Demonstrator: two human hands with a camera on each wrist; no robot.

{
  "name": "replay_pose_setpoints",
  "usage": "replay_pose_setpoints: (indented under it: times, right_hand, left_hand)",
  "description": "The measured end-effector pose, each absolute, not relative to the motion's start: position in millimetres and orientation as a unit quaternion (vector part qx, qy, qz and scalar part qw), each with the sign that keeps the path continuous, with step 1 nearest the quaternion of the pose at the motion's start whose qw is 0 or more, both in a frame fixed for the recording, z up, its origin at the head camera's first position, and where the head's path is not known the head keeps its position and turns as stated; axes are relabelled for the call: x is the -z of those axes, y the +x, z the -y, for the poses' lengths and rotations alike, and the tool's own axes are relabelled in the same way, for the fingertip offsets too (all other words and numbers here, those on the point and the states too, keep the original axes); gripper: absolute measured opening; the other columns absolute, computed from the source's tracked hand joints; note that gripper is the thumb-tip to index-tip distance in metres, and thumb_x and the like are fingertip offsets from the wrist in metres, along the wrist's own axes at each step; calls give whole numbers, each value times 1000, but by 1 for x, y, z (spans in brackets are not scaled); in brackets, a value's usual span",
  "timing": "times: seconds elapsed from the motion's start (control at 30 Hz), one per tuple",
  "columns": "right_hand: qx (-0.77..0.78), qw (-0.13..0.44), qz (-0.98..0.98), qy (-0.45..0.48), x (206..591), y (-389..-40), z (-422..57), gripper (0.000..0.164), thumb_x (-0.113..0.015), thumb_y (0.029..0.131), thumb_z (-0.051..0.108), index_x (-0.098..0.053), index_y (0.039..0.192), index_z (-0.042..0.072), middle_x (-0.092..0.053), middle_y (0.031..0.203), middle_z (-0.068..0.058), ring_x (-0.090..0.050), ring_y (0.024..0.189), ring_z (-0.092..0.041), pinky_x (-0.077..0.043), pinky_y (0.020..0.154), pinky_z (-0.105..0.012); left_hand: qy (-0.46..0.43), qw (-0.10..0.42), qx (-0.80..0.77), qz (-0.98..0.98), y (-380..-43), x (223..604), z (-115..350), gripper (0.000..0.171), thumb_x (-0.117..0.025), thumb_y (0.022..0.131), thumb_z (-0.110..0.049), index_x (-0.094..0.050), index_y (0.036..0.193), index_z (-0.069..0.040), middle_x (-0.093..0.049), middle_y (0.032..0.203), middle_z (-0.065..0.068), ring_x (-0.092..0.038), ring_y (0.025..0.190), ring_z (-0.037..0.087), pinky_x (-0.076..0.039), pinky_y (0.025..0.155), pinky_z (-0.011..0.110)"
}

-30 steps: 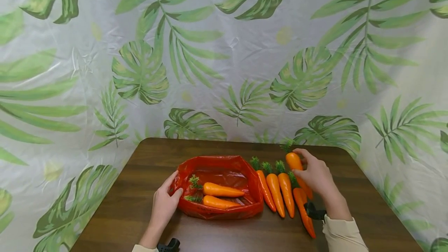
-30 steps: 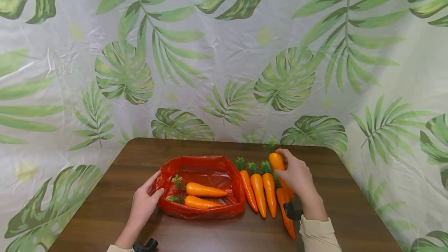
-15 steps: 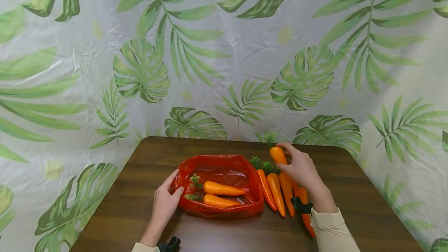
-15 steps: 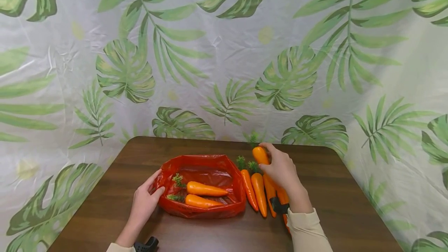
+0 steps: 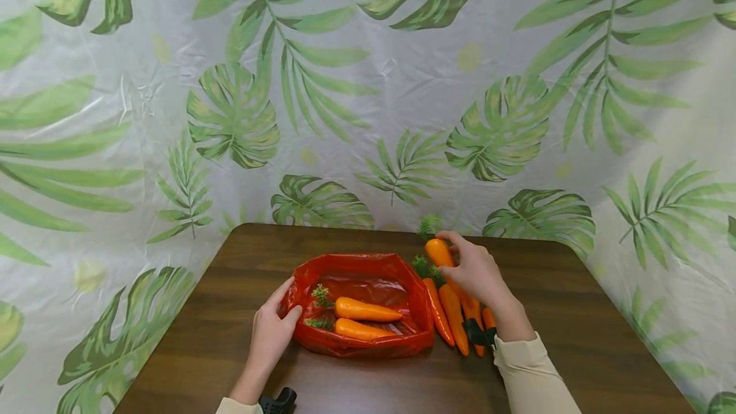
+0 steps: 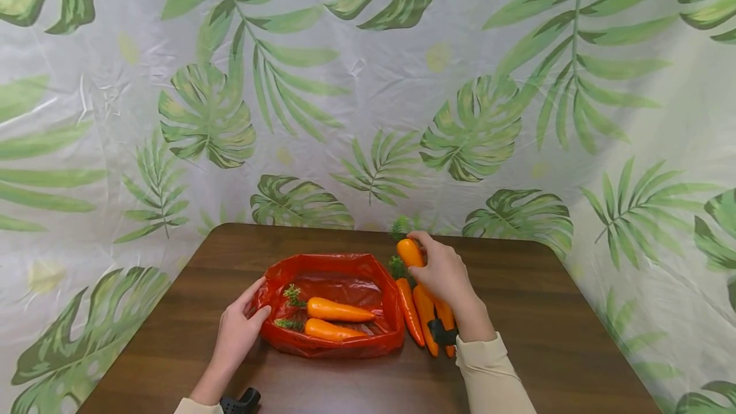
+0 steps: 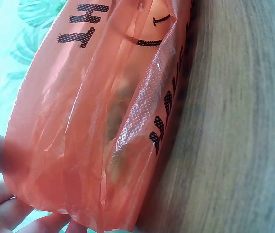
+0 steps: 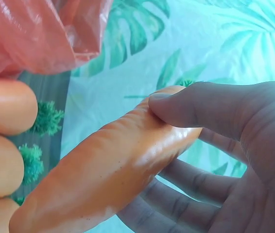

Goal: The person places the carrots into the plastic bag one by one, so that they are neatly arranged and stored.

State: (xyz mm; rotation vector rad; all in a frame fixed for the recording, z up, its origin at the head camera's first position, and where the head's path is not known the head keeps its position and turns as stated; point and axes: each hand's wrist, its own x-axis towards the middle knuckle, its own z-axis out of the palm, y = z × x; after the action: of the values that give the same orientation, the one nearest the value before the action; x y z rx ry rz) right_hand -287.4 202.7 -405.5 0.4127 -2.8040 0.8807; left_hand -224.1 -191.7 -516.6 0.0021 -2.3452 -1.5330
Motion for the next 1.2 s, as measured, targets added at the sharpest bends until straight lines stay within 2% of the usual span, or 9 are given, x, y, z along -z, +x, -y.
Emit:
replay_pose_setpoints:
  times: [0.33,0.8,1.03,1.2]
  right_hand:
    - [-289,84,940,158,406,-295,-182,64,-80,84,16,-53,142,23,-69,117,-9,-66,87,-21,-54,66,-37]
    - [-282,73,940,178,404,-300,-151,63,-81,84,15,-55,140,27,-69,117,-8,-64,80,-18,-50,60,-33]
    - [-275,68,940,190,404,-301,-136,63,-81,84,11,-56,139,27,-69,117,-4,-65,89,-19,-54,69,-35]
    - [-256,69,943,201,404,-302,-126,62,-81,84,11,-56,138,31,-69,115,-1,-64,88,-18,-54,68,-35]
  left_hand:
    - [-5,184,537,823,-225,516,191,56,-70,90,0,-56,144,-9,-54,145,15,-52,131,38,-46,100,50]
    - [2,176,537,825,-226,517,192,58,-70,90,-1,-56,145,-11,-54,146,14,-52,131,37,-46,101,50]
    - [2,172,539,825,-225,517,191,57,-70,91,-3,-55,145,-10,-53,146,14,-52,132,38,-46,100,50]
    - [2,174,537,825,-225,517,191,56,-70,91,-3,-55,145,-10,-53,146,14,-52,131,38,-46,100,50]
